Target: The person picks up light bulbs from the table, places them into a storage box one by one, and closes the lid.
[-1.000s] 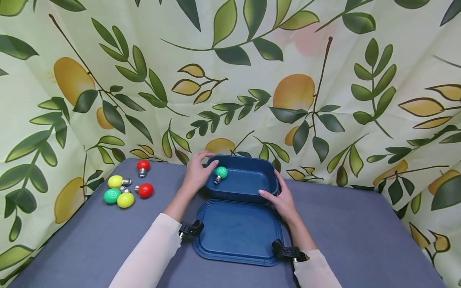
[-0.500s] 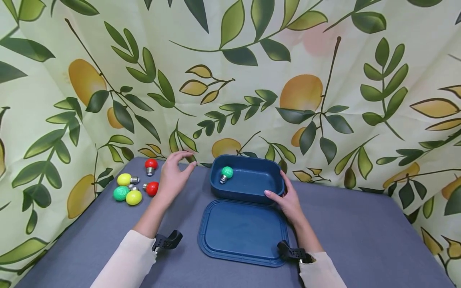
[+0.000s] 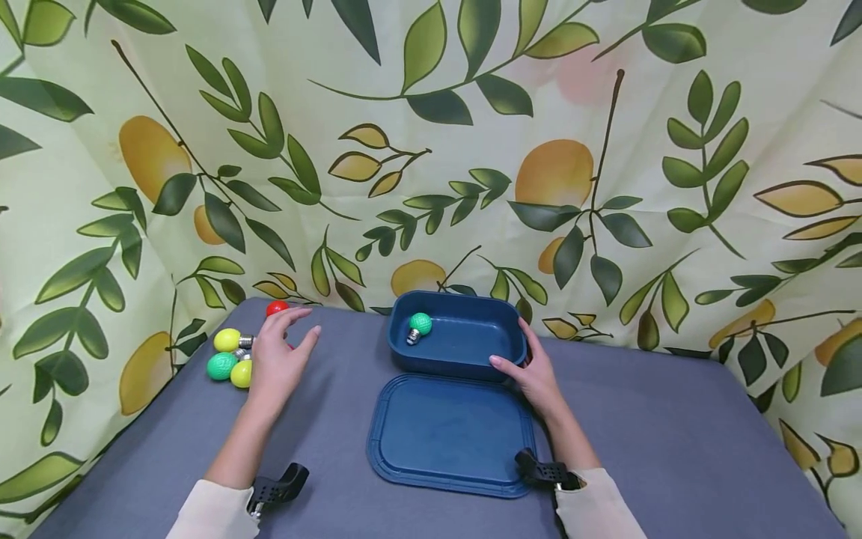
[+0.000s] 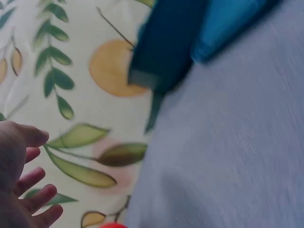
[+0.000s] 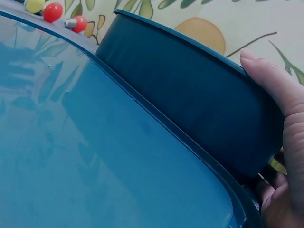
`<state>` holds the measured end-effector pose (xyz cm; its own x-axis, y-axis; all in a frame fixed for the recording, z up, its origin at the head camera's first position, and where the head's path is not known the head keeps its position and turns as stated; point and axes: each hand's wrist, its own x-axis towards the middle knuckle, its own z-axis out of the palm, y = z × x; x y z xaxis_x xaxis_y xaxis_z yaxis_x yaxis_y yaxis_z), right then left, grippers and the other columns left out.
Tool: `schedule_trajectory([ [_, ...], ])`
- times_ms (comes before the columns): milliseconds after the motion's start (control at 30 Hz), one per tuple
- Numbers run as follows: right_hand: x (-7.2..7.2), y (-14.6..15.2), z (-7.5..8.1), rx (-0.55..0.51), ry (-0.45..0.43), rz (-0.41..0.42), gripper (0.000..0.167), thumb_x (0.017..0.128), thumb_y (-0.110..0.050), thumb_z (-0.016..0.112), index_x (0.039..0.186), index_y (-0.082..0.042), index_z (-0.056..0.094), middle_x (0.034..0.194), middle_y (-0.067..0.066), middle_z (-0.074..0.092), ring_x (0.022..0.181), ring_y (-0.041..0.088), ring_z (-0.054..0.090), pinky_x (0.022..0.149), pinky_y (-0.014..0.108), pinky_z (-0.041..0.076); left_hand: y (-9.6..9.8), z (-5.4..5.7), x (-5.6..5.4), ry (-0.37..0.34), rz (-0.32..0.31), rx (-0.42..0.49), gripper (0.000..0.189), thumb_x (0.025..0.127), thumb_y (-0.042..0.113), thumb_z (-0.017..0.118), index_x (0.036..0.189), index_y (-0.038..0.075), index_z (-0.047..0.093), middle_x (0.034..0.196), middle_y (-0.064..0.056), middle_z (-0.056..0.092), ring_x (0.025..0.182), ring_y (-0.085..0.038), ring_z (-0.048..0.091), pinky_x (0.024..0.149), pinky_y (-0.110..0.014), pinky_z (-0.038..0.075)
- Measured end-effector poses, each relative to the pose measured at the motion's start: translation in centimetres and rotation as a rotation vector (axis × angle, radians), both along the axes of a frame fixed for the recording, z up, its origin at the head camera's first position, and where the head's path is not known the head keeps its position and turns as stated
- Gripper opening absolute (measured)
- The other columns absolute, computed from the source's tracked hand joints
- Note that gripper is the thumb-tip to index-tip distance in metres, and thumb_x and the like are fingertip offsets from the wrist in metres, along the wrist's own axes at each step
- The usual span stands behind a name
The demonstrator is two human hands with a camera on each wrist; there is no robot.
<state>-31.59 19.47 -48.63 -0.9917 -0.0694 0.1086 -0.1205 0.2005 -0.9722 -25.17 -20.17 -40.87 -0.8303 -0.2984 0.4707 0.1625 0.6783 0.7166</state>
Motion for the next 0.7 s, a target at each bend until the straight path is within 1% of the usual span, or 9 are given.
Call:
schedule_trajectory([
  [133,0.0,0.0,-0.1,0.018,0.006,-0.001,0.093,0.089,-0.021,0.077,0.162,-0.029,0.021,0.169,0.010,0.019,0.153,0.032,0.032,0.120,0.051,0.033,-0.8,-0.8,-0.1,-0.026,0.009,-0.041,0.038,0.092,0.012,0.071,0.129,0.001,0.065,0.138,-0.023,0.059,0.134,-0.041,0.050,0.113,-0.059,0.037],
  [167,0.0,0.1,0.0,0.023,0.007,-0.006,0.093,0.089,-0.022,0.077,0.162,-0.029,0.021,0.169,0.010,0.019,0.153,0.032,0.032,0.120,0.052,0.033,-0.9,-0.9,-0.1,-0.031,0.009,-0.044,0.038,0.092,0.012,0.071,0.129,0.002,0.065,0.138,-0.023,0.059,0.134,-0.041,0.050,0.112,-0.059,0.037],
  [233,0.1,0.1,0.1,0.029,0.009,-0.013,0.093,0.089,-0.022,0.077,0.162,-0.028,0.021,0.169,0.011,0.019,0.152,0.034,0.032,0.121,0.052,0.033,-1.1,-1.0,-0.2,-0.036,0.016,-0.049,0.039,0.093,0.013,0.071,0.130,0.002,0.065,0.138,-0.022,0.059,0.133,-0.040,0.051,0.108,-0.058,0.042],
  [300,0.1,0.1,0.2,0.036,0.010,-0.016,0.092,0.089,-0.022,0.077,0.162,-0.027,0.021,0.169,0.012,0.019,0.152,0.035,0.032,0.121,0.053,0.032,-1.3,-1.2,-0.2,-0.043,0.022,-0.056,0.039,0.093,0.012,0.070,0.130,0.001,0.065,0.138,-0.023,0.058,0.132,-0.040,0.051,0.105,-0.057,0.044],
  [400,0.2,0.1,0.3,0.046,0.008,-0.018,0.093,0.089,-0.022,0.077,0.162,-0.026,0.020,0.169,0.013,0.019,0.152,0.035,0.032,0.121,0.053,0.032,-1.5,-1.4,-0.2,-0.072,0.028,-0.060,0.040,0.092,0.013,0.070,0.131,0.001,0.064,0.138,-0.024,0.057,0.132,-0.041,0.051,0.105,-0.057,0.044],
  [467,0.2,0.0,0.3,0.052,0.005,-0.020,0.093,0.089,-0.022,0.077,0.162,-0.026,0.020,0.169,0.013,0.020,0.152,0.036,0.032,0.121,0.053,0.032,-1.7,-1.6,-0.3,-0.096,0.031,-0.064,0.041,0.093,0.013,0.069,0.132,0.000,0.063,0.139,-0.025,0.055,0.133,-0.042,0.050,0.109,-0.058,0.041],
  [600,0.1,0.0,0.4,0.056,-0.003,-0.022,0.094,0.088,-0.023,0.077,0.162,-0.027,0.020,0.169,0.014,0.020,0.152,0.035,0.032,0.121,0.053,0.032,-2.0,-2.1,-0.4,-0.138,0.049,-0.106,0.043,0.092,0.011,0.069,0.132,-0.001,0.061,0.141,-0.028,0.052,0.133,-0.045,0.048,0.110,-0.060,0.042],
  [700,0.1,-0.1,0.4,0.059,-0.006,-0.019,0.094,0.088,-0.024,0.077,0.162,-0.027,0.019,0.169,0.014,0.019,0.153,0.035,0.031,0.121,0.053,0.032,-2.3,-2.5,-0.4,-0.150,0.068,-0.148,0.043,0.091,0.010,0.070,0.132,-0.003,0.061,0.141,-0.029,0.051,0.133,-0.046,0.048,0.109,-0.060,0.043],
])
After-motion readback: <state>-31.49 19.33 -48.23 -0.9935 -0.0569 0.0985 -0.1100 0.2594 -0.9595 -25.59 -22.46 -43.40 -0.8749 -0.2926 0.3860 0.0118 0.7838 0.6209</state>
